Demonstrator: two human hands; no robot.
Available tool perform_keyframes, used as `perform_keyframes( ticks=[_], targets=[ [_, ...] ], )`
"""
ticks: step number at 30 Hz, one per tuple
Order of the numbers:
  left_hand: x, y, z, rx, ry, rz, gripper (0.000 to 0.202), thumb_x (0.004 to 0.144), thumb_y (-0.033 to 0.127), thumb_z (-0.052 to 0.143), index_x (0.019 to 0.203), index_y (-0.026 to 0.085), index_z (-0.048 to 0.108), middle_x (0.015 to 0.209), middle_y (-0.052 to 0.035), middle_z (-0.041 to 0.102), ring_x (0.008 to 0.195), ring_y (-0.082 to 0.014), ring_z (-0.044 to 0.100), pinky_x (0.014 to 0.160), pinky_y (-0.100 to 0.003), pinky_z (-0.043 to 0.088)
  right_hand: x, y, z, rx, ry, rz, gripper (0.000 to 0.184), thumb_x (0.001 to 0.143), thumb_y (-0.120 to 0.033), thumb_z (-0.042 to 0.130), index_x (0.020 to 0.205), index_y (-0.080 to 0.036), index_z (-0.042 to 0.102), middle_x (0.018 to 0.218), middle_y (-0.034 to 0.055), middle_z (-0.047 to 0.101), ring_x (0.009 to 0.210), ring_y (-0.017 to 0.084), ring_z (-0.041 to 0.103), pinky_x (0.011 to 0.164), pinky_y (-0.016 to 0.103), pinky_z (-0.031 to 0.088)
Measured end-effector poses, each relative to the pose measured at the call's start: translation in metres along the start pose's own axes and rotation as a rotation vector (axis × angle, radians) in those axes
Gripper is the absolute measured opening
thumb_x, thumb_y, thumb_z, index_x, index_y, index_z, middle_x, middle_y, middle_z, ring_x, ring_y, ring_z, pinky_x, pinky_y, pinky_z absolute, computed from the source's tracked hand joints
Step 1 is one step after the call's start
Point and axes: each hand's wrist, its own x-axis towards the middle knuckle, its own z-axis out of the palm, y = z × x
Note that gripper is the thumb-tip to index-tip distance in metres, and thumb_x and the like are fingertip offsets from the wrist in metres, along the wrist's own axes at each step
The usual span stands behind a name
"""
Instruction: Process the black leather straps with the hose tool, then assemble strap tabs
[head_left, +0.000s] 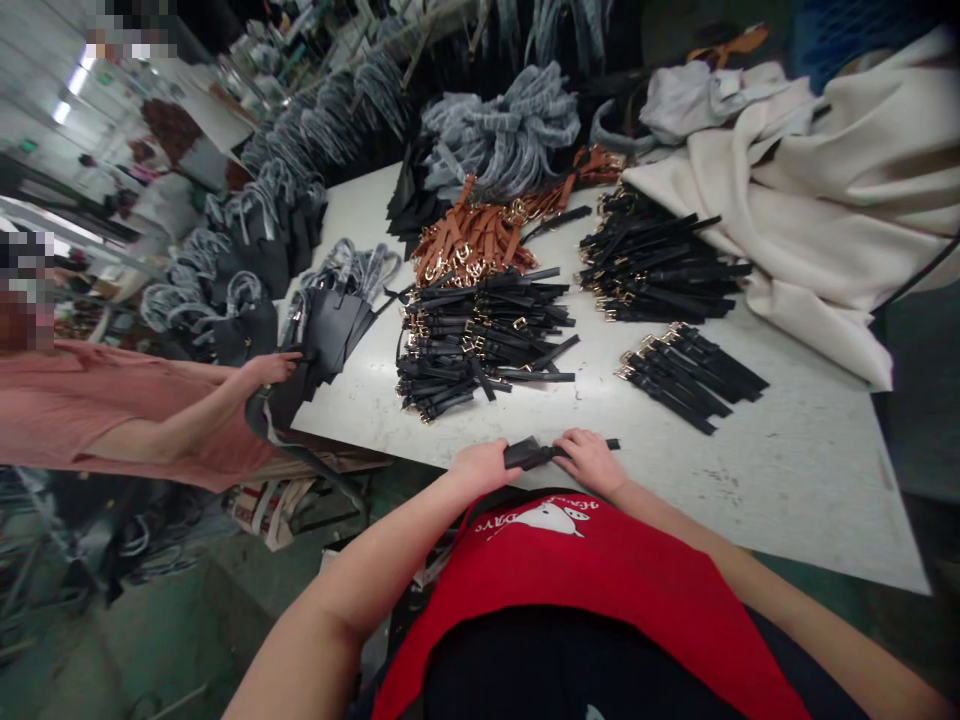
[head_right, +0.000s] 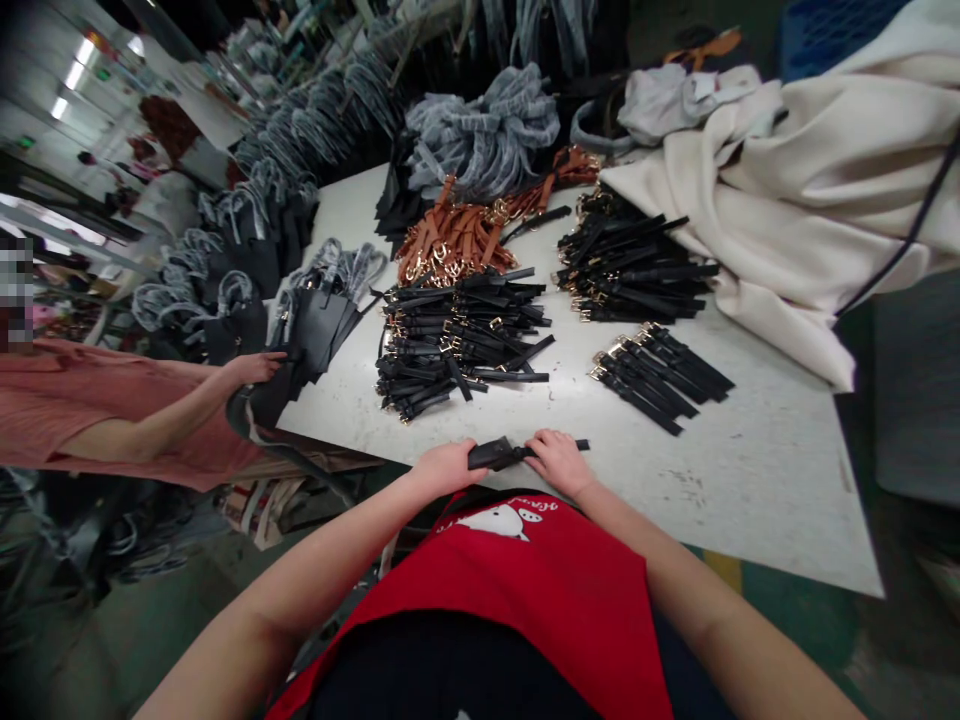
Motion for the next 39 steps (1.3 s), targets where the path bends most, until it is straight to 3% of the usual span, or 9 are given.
perform_keyframes(
  ticks=[6,9,12,15,18,21,25,33,39],
  targets=[
    [-0.018,-0.037,0.010,-0.145,0.063,-0.091,0.045,0.080,0.052,0.040,0.111,0.022,0.049,0.097,-0.0083,0.067,0.086,-0.0248,0.064,0.069,-0.031,0.048,-0.004,0.062,-0.030,-0.172,0.037,0.149,0.030,0.086,-0.038,0.043,0.101,-0.018,0.060,0.095,0.0103,0.058,0.088,0.022,0.052,0.074,0.034,0.036],
    [-0.025,-0.053,0.013,-0.186,0.086,-0.089,0.037,0.080,0.048,0.042,0.106,0.022,0.052,0.098,-0.0069,0.067,0.088,-0.0229,0.063,0.070,-0.029,0.047,0.015,0.078,-0.055,-0.247,0.069,0.206,0.036,0.085,-0.041,0.042,0.105,-0.015,0.057,0.099,0.0134,0.057,0.089,0.024,0.052,0.073,0.036,0.037],
    [-0.027,-0.061,0.014,-0.210,0.075,-0.083,0.031,0.079,0.044,0.046,0.101,0.023,0.054,0.099,-0.0053,0.066,0.089,-0.0209,0.063,0.071,-0.027,0.046,0.064,0.054,-0.065,-0.227,0.055,0.074,0.037,0.086,-0.037,0.040,0.111,-0.014,0.055,0.103,0.0145,0.056,0.092,0.024,0.051,0.076,0.036,0.036],
    [-0.029,-0.064,0.013,-0.239,0.049,-0.089,0.031,0.079,0.044,0.047,0.101,0.024,0.054,0.099,-0.0041,0.066,0.090,-0.0200,0.062,0.072,-0.026,0.046,0.125,0.010,-0.054,-0.233,-0.002,-0.067,0.033,0.087,-0.031,0.040,0.112,-0.016,0.055,0.104,0.0135,0.057,0.090,0.023,0.051,0.075,0.034,0.035],
    [-0.034,-0.066,0.014,-0.273,0.048,-0.118,0.033,0.080,0.045,0.047,0.103,0.024,0.053,0.097,-0.0042,0.066,0.089,-0.0200,0.062,0.071,-0.025,0.045,0.173,-0.022,-0.036,-0.317,-0.086,-0.031,0.028,0.084,-0.023,0.043,0.106,-0.013,0.057,0.096,0.0154,0.058,0.083,0.024,0.052,0.067,0.034,0.033],
    [-0.041,-0.071,0.020,-0.313,0.063,-0.127,0.033,0.080,0.047,0.047,0.103,0.024,0.052,0.096,-0.0042,0.066,0.086,-0.0196,0.062,0.069,-0.025,0.044,0.194,-0.029,-0.030,-0.373,-0.165,-0.001,0.024,0.082,-0.014,0.041,0.096,-0.012,0.061,0.090,0.0158,0.058,0.078,0.023,0.053,0.062,0.033,0.031],
    [-0.051,-0.077,0.029,-0.346,0.076,-0.135,0.035,0.080,0.050,0.046,0.104,0.025,0.051,0.096,-0.0040,0.066,0.087,-0.0200,0.062,0.068,-0.025,0.044,0.171,-0.016,-0.041,-0.375,-0.154,-0.016,0.027,0.083,-0.016,0.041,0.104,-0.014,0.058,0.092,0.0136,0.058,0.078,0.022,0.055,0.062,0.032,0.033],
    [-0.049,-0.060,0.032,-0.264,0.031,-0.070,0.041,0.080,0.055,0.043,0.106,0.024,0.052,0.100,-0.0054,0.066,0.091,-0.0214,0.062,0.073,-0.027,0.045,0.033,0.013,-0.043,-0.233,-0.268,0.000,0.028,0.083,-0.025,0.047,0.108,-0.019,0.057,0.095,0.0097,0.060,0.082,0.020,0.054,0.070,0.031,0.038],
    [-0.030,-0.040,0.021,-0.109,0.022,-0.008,0.053,0.079,0.063,0.036,0.107,0.022,0.052,0.094,-0.0084,0.067,0.086,-0.0242,0.063,0.070,-0.030,0.046,0.019,0.003,-0.031,-0.160,-0.152,0.027,0.034,0.085,-0.034,0.046,0.112,-0.018,0.057,0.105,0.0114,0.058,0.089,0.023,0.051,0.075,0.034,0.035]
  ],
)
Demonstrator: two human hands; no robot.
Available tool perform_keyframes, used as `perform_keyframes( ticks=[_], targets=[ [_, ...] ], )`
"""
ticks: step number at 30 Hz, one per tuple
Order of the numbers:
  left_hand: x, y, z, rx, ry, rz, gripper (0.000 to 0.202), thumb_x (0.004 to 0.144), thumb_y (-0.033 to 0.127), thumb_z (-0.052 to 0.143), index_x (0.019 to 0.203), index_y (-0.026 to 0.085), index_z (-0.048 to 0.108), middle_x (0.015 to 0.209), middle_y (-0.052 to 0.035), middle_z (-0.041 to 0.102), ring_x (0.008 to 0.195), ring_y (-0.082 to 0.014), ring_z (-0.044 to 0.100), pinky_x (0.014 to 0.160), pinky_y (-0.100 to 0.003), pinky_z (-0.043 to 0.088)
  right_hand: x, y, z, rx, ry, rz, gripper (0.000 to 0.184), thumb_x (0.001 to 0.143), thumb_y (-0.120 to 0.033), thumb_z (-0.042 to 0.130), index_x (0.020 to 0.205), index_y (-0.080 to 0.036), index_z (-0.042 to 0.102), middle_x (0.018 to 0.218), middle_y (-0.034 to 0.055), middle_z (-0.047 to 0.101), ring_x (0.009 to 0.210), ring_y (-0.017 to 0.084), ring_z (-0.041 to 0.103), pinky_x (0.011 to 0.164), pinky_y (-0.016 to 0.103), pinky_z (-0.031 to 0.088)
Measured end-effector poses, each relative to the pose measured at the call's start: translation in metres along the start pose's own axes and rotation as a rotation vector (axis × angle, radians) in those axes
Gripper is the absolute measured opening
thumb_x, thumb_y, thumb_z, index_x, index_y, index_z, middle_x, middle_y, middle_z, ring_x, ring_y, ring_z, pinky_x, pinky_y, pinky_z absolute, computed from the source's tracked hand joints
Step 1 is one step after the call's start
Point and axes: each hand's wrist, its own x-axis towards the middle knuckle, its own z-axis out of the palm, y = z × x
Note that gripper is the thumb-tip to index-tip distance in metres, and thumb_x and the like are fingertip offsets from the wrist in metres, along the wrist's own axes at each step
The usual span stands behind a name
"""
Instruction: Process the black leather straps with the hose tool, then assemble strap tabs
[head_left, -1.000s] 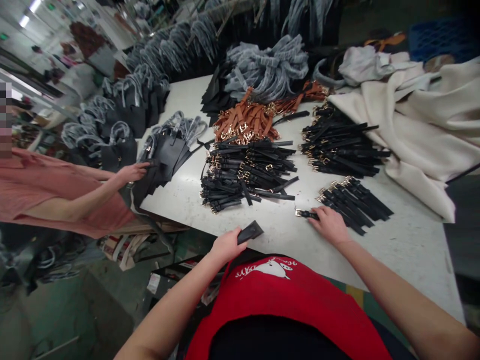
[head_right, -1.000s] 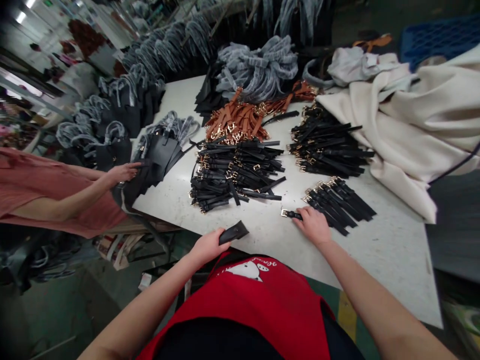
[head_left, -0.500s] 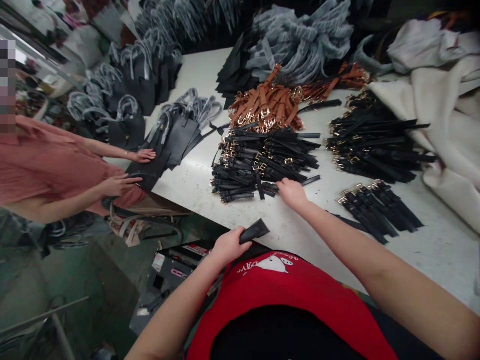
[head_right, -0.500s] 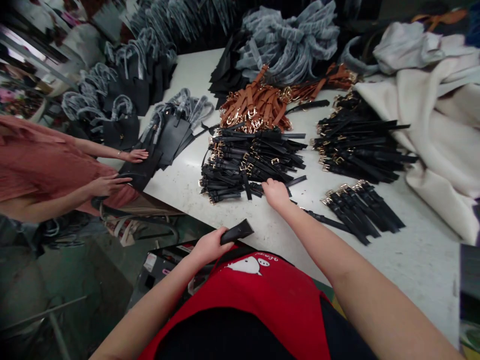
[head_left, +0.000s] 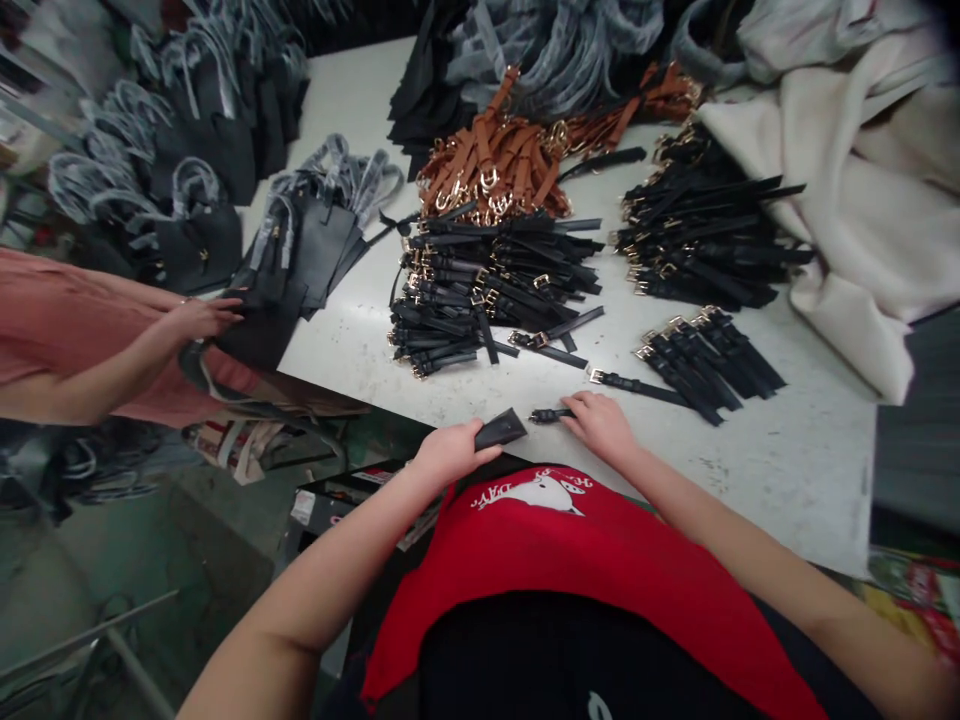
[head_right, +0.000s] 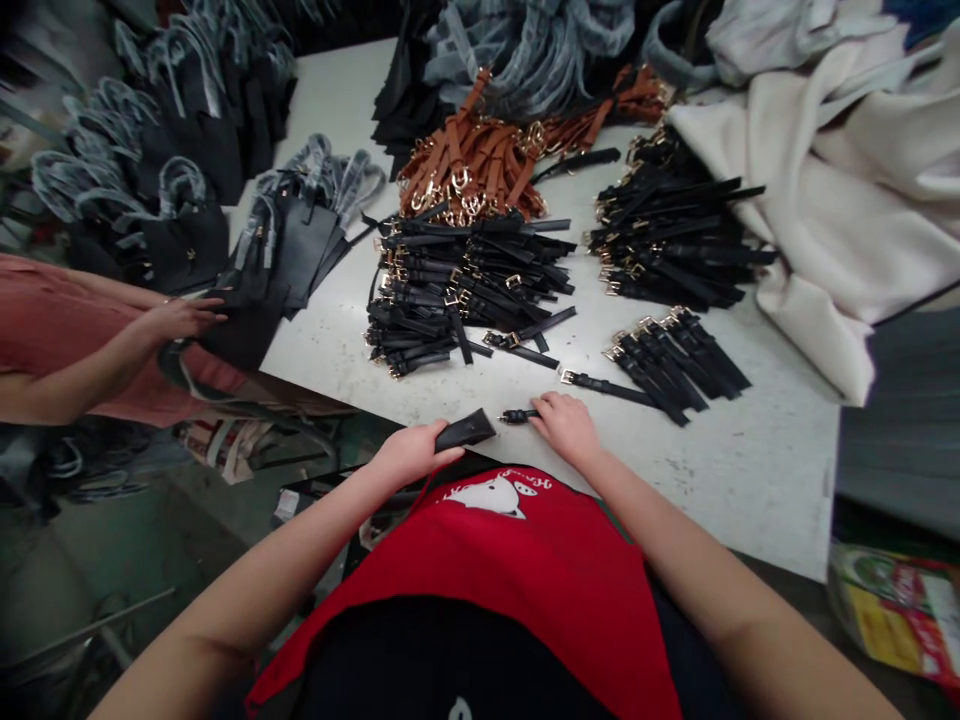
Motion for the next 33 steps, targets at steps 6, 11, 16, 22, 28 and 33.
perform_keyframes(
  ticks=[6,11,16,22,28,33],
  targets=[
    [0.031,0.038,-0.008,0.054,0.026,0.072,0.049,0.080,0.059,0.039,0.109,0.021,0.053,0.096,-0.0083,0.067,0.088,-0.0250,0.063,0.072,-0.032,0.047,0.004,-0.003,0.019,0.144,0.069,0.124,0.025,0.087,-0.028,0.041,0.093,-0.020,0.063,0.092,0.0082,0.059,0.086,0.020,0.049,0.073,0.032,0.031],
    [0.034,0.043,-0.010,0.093,-0.019,0.033,0.049,0.080,0.057,0.041,0.108,0.020,0.054,0.095,-0.0091,0.067,0.087,-0.0247,0.063,0.073,-0.032,0.048,-0.001,0.006,0.025,0.162,0.098,0.111,0.024,0.087,-0.029,0.041,0.093,-0.020,0.062,0.090,0.0072,0.058,0.084,0.020,0.047,0.072,0.032,0.028],
    [0.030,0.049,-0.012,0.086,0.011,0.055,0.049,0.081,0.058,0.038,0.108,0.021,0.054,0.094,-0.0081,0.067,0.085,-0.0237,0.064,0.070,-0.031,0.048,-0.002,0.003,0.020,0.155,0.101,0.094,0.032,0.089,-0.033,0.035,0.103,-0.021,0.061,0.094,0.0079,0.058,0.086,0.020,0.047,0.072,0.032,0.026],
    [0.028,0.045,-0.013,0.076,0.003,0.038,0.047,0.080,0.057,0.039,0.108,0.021,0.053,0.094,-0.0084,0.068,0.084,-0.0243,0.064,0.069,-0.032,0.048,-0.001,0.003,0.011,0.089,0.015,-0.015,0.036,0.085,-0.042,0.042,0.117,-0.031,0.055,0.101,0.0062,0.057,0.087,0.020,0.047,0.070,0.032,0.024],
    [0.016,0.036,-0.009,0.064,0.010,0.005,0.047,0.082,0.058,0.036,0.107,0.022,0.053,0.094,-0.0074,0.068,0.085,-0.0238,0.064,0.070,-0.031,0.048,0.000,0.002,0.010,0.109,0.036,0.014,0.030,0.081,-0.036,0.047,0.105,-0.024,0.060,0.099,0.0074,0.057,0.087,0.021,0.047,0.071,0.033,0.024],
    [0.017,0.054,-0.008,0.058,0.044,0.035,0.045,0.081,0.057,0.038,0.104,0.022,0.055,0.091,-0.0072,0.068,0.083,-0.0242,0.064,0.069,-0.032,0.049,-0.004,0.003,0.010,0.144,0.059,0.014,0.026,0.074,-0.028,0.050,0.097,-0.018,0.059,0.095,0.0081,0.058,0.088,0.021,0.048,0.075,0.034,0.026]
  ],
)
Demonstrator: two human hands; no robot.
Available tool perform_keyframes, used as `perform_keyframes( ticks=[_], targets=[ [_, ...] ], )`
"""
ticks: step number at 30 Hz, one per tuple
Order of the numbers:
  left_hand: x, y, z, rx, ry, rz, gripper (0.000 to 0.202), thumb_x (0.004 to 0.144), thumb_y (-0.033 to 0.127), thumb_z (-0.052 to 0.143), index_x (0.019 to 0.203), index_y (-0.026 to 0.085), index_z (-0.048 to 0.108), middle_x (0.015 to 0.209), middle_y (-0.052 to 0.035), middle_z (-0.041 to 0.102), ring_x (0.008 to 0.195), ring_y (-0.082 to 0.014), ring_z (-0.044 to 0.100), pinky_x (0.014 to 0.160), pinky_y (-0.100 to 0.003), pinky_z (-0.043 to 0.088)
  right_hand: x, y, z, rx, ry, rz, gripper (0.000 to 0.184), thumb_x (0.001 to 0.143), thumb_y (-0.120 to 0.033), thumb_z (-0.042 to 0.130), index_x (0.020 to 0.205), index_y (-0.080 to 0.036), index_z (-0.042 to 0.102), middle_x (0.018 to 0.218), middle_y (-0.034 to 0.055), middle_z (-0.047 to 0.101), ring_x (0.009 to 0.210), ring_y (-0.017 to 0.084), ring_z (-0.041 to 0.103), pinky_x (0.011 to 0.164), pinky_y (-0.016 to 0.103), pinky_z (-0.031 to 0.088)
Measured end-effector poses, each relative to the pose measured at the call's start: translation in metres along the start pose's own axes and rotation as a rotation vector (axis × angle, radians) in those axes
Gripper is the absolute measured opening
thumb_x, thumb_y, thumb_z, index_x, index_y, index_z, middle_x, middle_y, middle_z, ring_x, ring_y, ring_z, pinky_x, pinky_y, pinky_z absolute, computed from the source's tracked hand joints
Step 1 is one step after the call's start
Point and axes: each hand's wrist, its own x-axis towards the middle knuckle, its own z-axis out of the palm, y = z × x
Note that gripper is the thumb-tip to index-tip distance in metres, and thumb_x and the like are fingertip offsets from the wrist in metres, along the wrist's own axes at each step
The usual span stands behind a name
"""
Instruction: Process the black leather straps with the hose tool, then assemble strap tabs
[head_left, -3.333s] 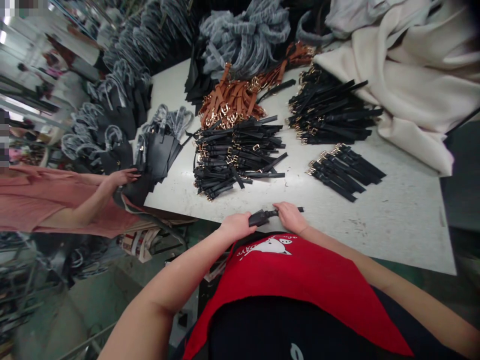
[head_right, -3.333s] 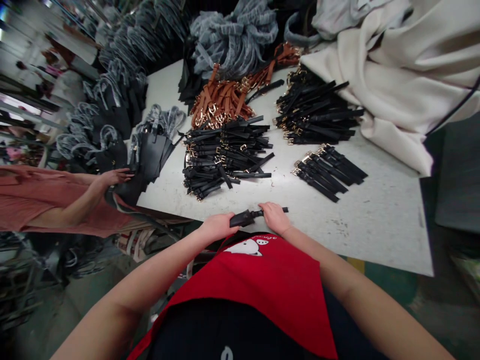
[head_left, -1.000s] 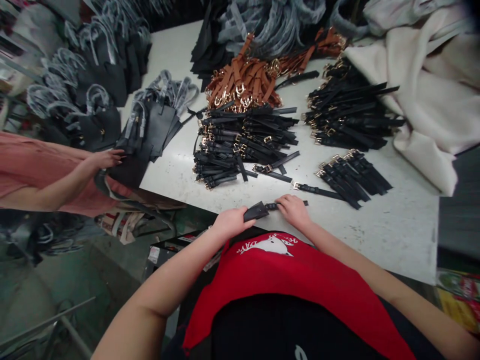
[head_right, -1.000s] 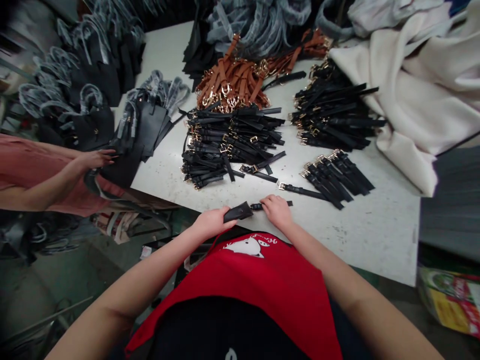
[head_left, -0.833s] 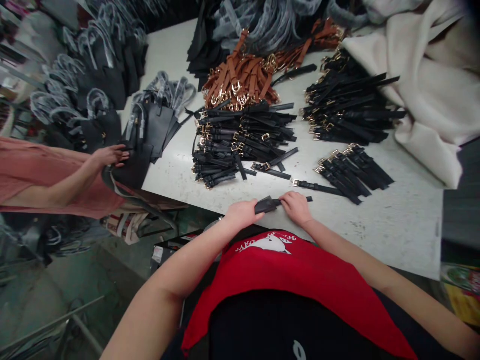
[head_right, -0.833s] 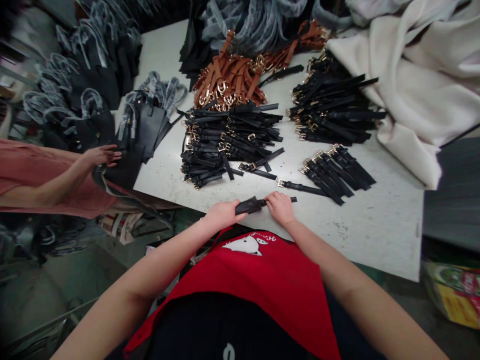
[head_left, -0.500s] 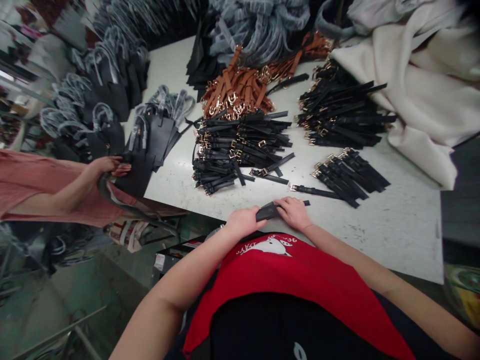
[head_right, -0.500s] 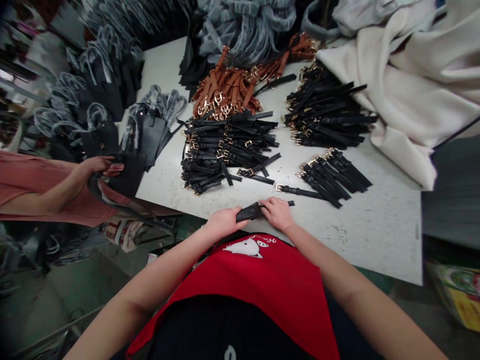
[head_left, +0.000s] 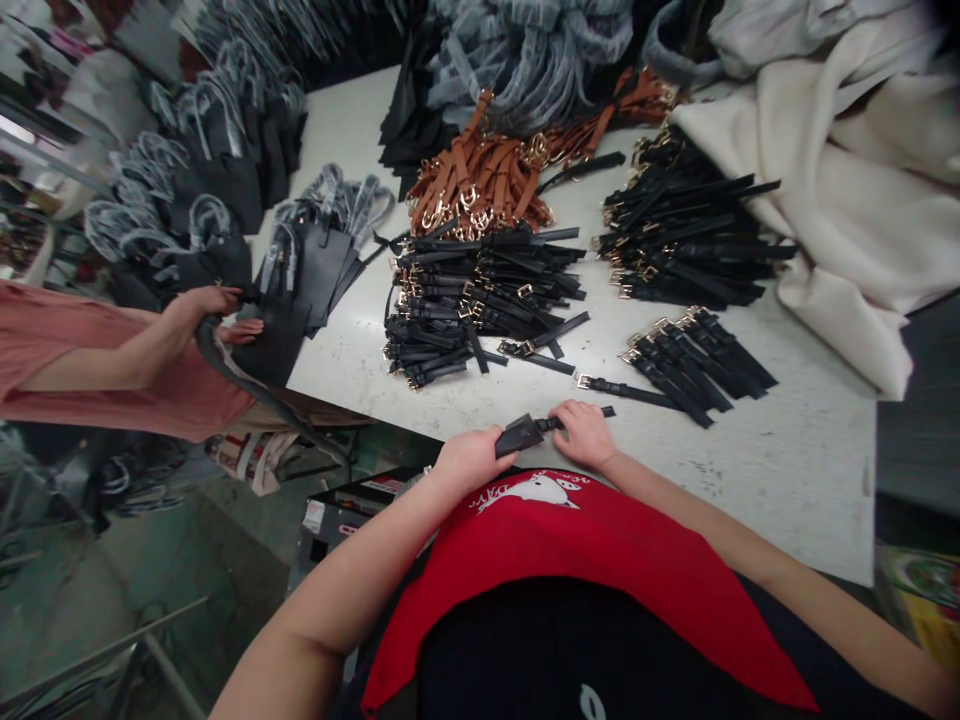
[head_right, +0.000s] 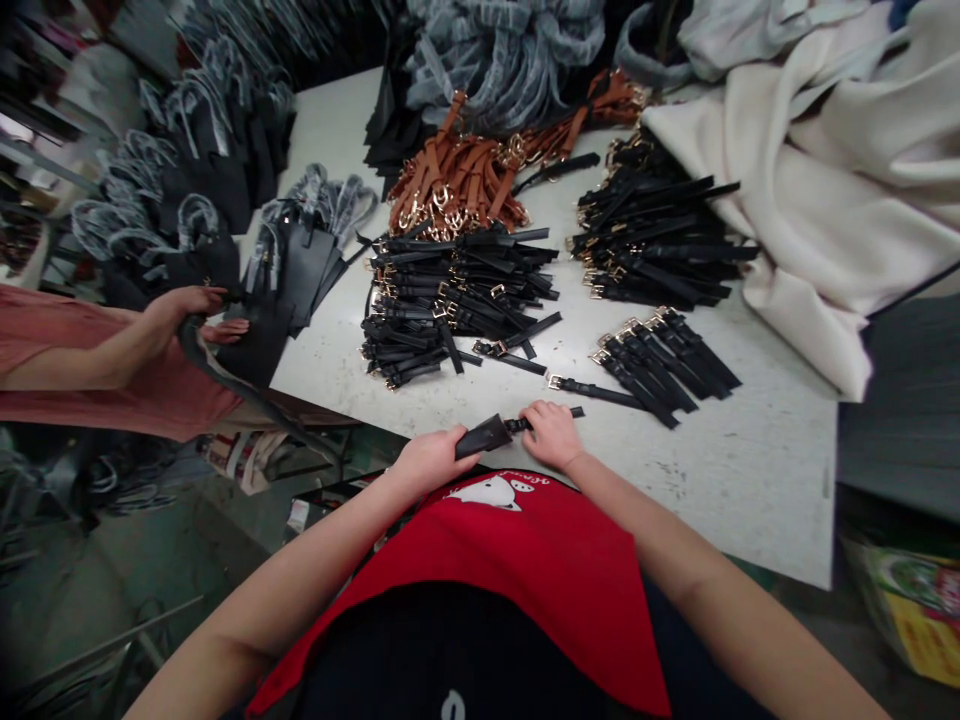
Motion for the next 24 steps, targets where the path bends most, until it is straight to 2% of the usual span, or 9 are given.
perform_keyframes(
  ticks=[3,7,14,20,24],
  targets=[
    [0.008,0.013,-0.003,0.009,0.006,0.017,0.046,0.081,0.056,0.039,0.105,0.021,0.055,0.092,-0.0082,0.068,0.083,-0.0248,0.065,0.069,-0.033,0.049,-0.001,0.009,0.001,0.048,-0.003,-0.041,0.029,0.077,-0.028,0.047,0.102,-0.016,0.056,0.097,0.0088,0.059,0.091,0.022,0.049,0.078,0.034,0.029],
    [0.021,0.021,-0.013,0.040,-0.054,-0.001,0.046,0.080,0.054,0.042,0.108,0.020,0.055,0.094,-0.0093,0.068,0.085,-0.0249,0.064,0.071,-0.032,0.049,-0.001,0.021,0.007,0.136,0.000,-0.061,0.034,0.081,-0.018,0.038,0.111,-0.012,0.052,0.100,0.0106,0.059,0.094,0.020,0.050,0.083,0.032,0.033],
    [0.045,0.042,-0.030,0.122,-0.085,0.048,0.045,0.078,0.052,0.045,0.107,0.019,0.056,0.095,-0.0103,0.068,0.086,-0.0274,0.064,0.072,-0.035,0.049,0.002,0.023,0.018,0.187,0.079,-0.028,0.035,0.084,-0.015,0.035,0.114,-0.012,0.051,0.097,0.0103,0.061,0.091,0.021,0.051,0.081,0.034,0.037],
    [0.038,0.038,-0.035,0.181,-0.122,-0.001,0.047,0.078,0.052,0.044,0.108,0.017,0.056,0.094,-0.0120,0.068,0.086,-0.0273,0.064,0.072,-0.035,0.049,0.002,0.021,0.019,0.177,0.108,-0.029,0.035,0.084,-0.014,0.034,0.116,-0.012,0.050,0.096,0.0103,0.061,0.090,0.021,0.051,0.084,0.034,0.037],
    [0.043,0.045,-0.031,0.158,-0.109,0.026,0.048,0.079,0.053,0.042,0.108,0.019,0.056,0.097,-0.0112,0.068,0.088,-0.0277,0.064,0.073,-0.036,0.049,0.003,0.023,0.022,0.192,0.124,-0.048,0.036,0.083,-0.012,0.036,0.115,-0.013,0.051,0.098,0.0103,0.061,0.091,0.020,0.051,0.084,0.034,0.038]
  ],
)
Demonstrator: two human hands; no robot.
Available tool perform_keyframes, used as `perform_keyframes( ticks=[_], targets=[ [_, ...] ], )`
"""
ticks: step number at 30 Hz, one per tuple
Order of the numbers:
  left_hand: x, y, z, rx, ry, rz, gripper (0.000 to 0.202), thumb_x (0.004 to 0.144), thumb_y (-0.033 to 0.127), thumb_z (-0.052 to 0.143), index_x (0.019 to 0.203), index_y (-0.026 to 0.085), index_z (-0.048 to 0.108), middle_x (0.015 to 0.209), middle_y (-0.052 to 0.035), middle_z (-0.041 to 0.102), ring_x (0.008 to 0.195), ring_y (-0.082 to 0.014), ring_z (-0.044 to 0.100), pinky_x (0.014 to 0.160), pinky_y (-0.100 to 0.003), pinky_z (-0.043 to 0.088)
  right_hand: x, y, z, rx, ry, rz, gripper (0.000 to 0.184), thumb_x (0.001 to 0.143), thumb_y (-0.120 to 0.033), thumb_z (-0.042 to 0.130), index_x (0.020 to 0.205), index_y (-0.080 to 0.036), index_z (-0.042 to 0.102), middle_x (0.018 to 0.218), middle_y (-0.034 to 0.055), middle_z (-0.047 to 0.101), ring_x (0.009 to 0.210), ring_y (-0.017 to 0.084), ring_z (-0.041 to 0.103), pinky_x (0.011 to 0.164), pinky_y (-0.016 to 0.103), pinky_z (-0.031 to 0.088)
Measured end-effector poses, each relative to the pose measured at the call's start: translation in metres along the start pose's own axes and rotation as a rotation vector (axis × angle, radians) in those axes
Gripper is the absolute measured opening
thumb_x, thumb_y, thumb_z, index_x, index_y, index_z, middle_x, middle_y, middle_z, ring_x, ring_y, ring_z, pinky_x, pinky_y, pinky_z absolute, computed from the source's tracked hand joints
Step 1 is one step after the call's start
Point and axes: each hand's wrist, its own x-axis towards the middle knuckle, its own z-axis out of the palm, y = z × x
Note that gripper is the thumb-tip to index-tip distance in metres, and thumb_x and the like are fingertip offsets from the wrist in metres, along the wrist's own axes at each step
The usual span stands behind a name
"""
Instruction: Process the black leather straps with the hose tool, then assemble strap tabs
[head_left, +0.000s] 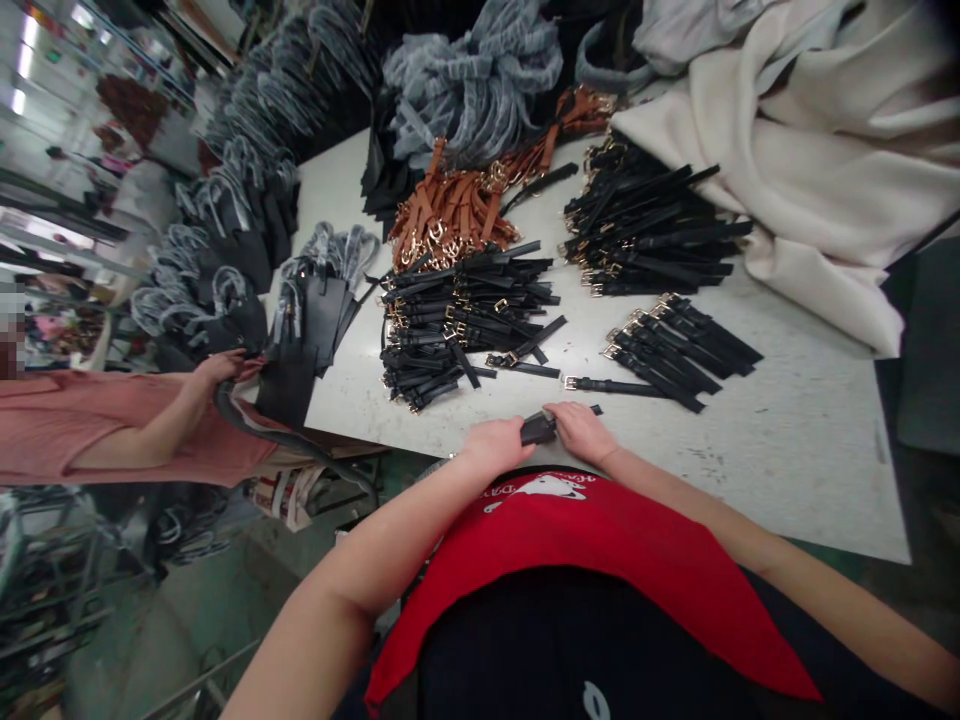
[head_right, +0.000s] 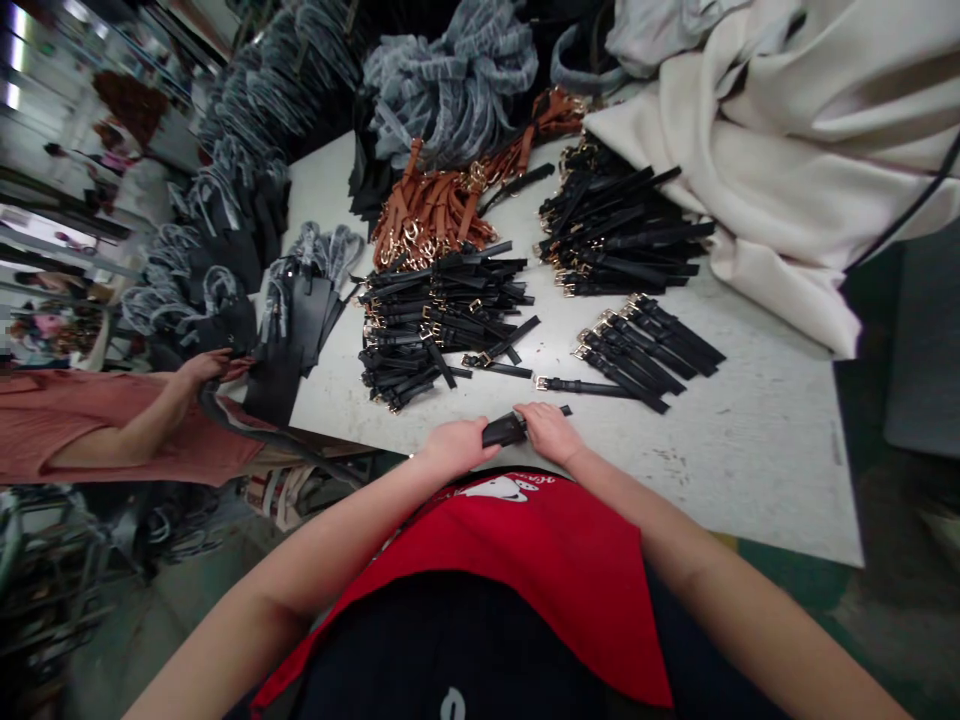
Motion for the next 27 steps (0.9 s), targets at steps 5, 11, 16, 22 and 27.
perform_keyframes(
  ticks=[5,11,16,22,27],
  targets=[
    [0.001,-0.013,0.005,-0.024,0.018,-0.023,0.050,0.077,0.056,0.043,0.107,0.019,0.056,0.095,-0.0112,0.068,0.087,-0.0277,0.064,0.072,-0.035,0.049,0.001,-0.002,-0.006,-0.020,-0.015,-0.026,0.033,0.084,-0.016,0.037,0.113,-0.013,0.054,0.096,0.0105,0.060,0.091,0.019,0.050,0.083,0.033,0.037],
    [-0.039,-0.045,0.025,-0.041,0.001,-0.110,0.047,0.079,0.055,0.040,0.106,0.020,0.056,0.094,-0.0100,0.068,0.086,-0.0251,0.064,0.071,-0.033,0.049,0.002,-0.012,-0.017,-0.095,-0.127,-0.115,0.031,0.084,-0.036,0.045,0.109,-0.023,0.059,0.095,0.0077,0.057,0.087,0.019,0.048,0.078,0.033,0.033],
    [-0.035,-0.030,0.030,-0.084,0.043,-0.083,0.047,0.081,0.056,0.039,0.108,0.021,0.055,0.096,-0.0093,0.068,0.087,-0.0246,0.064,0.073,-0.032,0.049,0.002,-0.016,-0.020,-0.113,-0.135,-0.070,0.024,0.075,-0.023,0.050,0.096,-0.016,0.059,0.093,0.0090,0.057,0.088,0.021,0.047,0.079,0.032,0.031],
    [-0.027,-0.034,0.030,-0.087,0.016,-0.074,0.046,0.079,0.055,0.043,0.106,0.020,0.055,0.095,-0.0095,0.068,0.086,-0.0257,0.064,0.070,-0.033,0.049,-0.005,-0.015,-0.023,-0.127,-0.136,-0.053,0.026,0.079,-0.023,0.044,0.097,-0.017,0.061,0.094,0.0090,0.059,0.089,0.021,0.046,0.078,0.034,0.027],
    [-0.027,-0.024,0.029,-0.061,0.027,-0.026,0.047,0.079,0.057,0.040,0.106,0.021,0.055,0.093,-0.0087,0.068,0.084,-0.0256,0.065,0.069,-0.033,0.049,-0.010,-0.014,-0.024,-0.141,-0.070,0.080,0.025,0.084,-0.029,0.041,0.095,-0.021,0.063,0.092,0.0069,0.060,0.089,0.020,0.046,0.077,0.035,0.024]
  ],
)
